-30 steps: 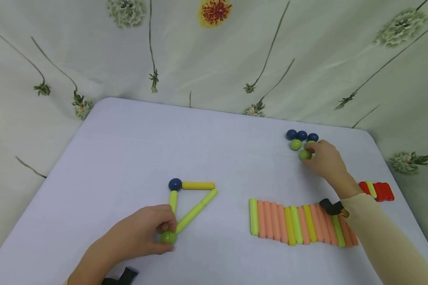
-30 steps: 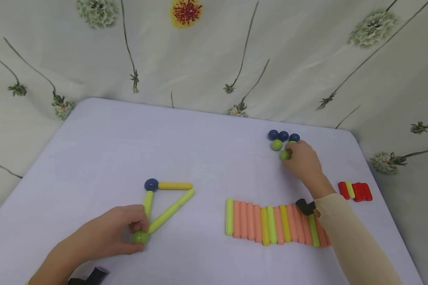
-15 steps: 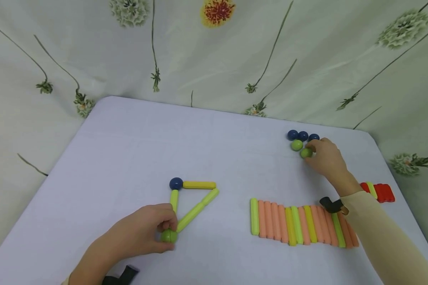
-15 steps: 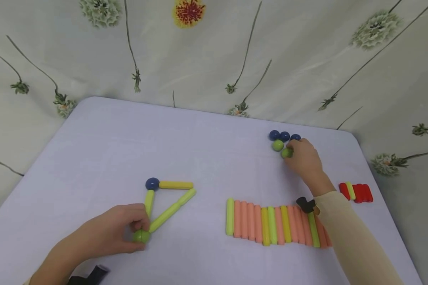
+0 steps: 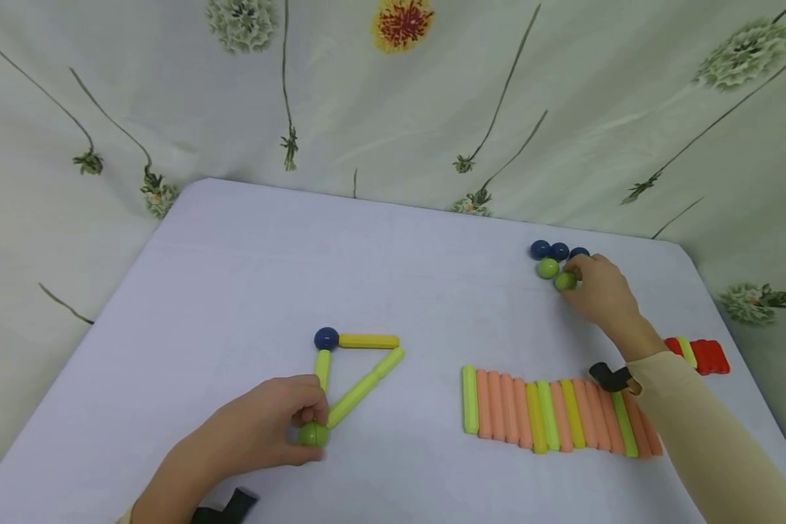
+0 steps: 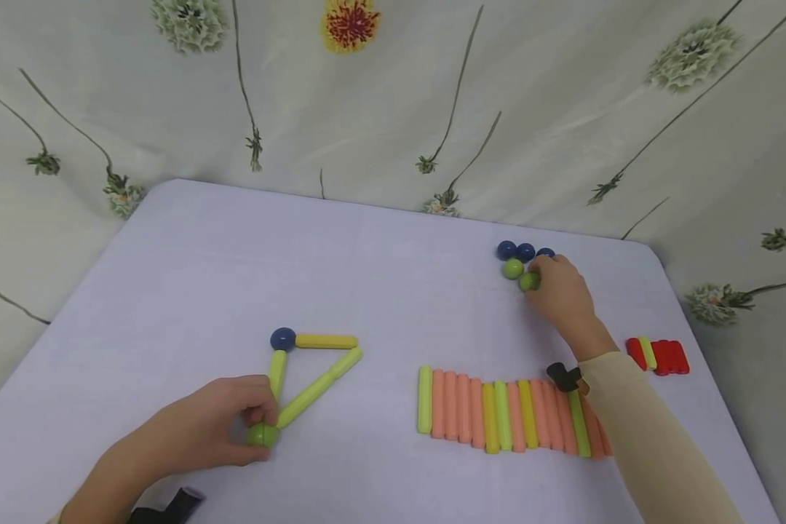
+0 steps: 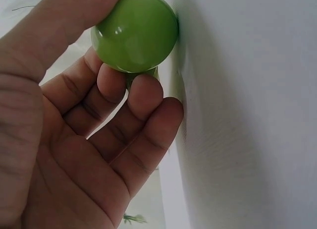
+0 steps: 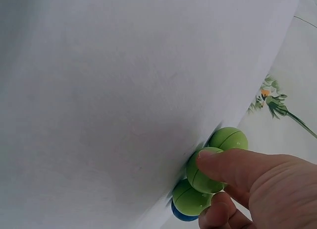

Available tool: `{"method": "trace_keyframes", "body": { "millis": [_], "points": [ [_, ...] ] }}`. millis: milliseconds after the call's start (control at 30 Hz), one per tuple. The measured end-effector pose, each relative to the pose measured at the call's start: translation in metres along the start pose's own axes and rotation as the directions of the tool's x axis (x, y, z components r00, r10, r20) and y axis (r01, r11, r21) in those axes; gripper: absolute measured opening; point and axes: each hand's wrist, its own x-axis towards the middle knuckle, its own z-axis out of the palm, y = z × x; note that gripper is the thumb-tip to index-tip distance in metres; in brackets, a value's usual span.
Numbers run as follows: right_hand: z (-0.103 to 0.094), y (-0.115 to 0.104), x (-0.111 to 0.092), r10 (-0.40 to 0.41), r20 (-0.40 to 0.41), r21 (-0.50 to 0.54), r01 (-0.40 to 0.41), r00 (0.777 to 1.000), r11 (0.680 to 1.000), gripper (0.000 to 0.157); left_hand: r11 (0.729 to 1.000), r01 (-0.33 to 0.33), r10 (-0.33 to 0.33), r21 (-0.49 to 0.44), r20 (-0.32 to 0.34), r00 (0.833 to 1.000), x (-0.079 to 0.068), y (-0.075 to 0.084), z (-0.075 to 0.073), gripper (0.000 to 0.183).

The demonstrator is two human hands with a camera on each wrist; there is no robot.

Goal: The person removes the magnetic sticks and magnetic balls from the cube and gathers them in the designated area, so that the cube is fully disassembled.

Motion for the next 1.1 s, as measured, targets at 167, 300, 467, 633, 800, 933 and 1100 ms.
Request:
{"method": "trace_keyframes", "body": {
  "millis": [167, 300, 467, 633, 800, 933, 1100],
  "points": [
    [0.000, -0.001, -0.002, 0.008, 0.008, 0.005, -0.008, 1.000, 1.000, 0.038, 1.000, 0.001, -0.001, 0.007, -0.005, 1.000, -0.003, 0.001, 0.000, 0.036],
    [0.000, -0.004, -0.004, 0.006, 0.019, 0.005, -0.006, 1.000, 1.000, 0.040, 1.000, 0.003, -0.003, 0.010, -0.006, 1.000, -0.006, 0.001, 0.001, 0.036],
    [-0.002, -0.005, -0.008, -0.014, 0.022, 0.009, 0.014, 1.000, 1.000, 0.041, 1.000, 0.013, -0.013, 0.019, -0.006, 1.000, -0.009, 0.001, 0.001, 0.036],
    [-0.009, -0.009, -0.021, -0.061, -0.020, -0.013, 0.060, 0.998, 0.998, 0.042, 0.999, 0.017, -0.017, 0.038, 0.003, 1.000, -0.008, 0.000, 0.002, 0.036],
    [-0.014, -0.031, -0.042, -0.141, -0.048, -0.025, 0.140, 0.989, 0.990, 0.044, 0.998, 0.015, -0.016, 0.054, 0.015, 1.000, -0.002, -0.001, 0.002, 0.035],
    [-0.009, -0.069, -0.059, -0.309, -0.038, 0.011, 0.310, 0.950, 0.951, 0.035, 0.998, 0.028, -0.029, 0.054, 0.020, 0.999, 0.000, -0.002, 0.002, 0.035],
    [0.010, -0.124, -0.081, -0.616, 0.061, 0.148, 0.604, 0.785, 0.783, 0.021, 0.998, 0.037, -0.038, 0.050, 0.013, 0.999, -0.001, -0.004, 0.003, 0.036]
  ]
}}
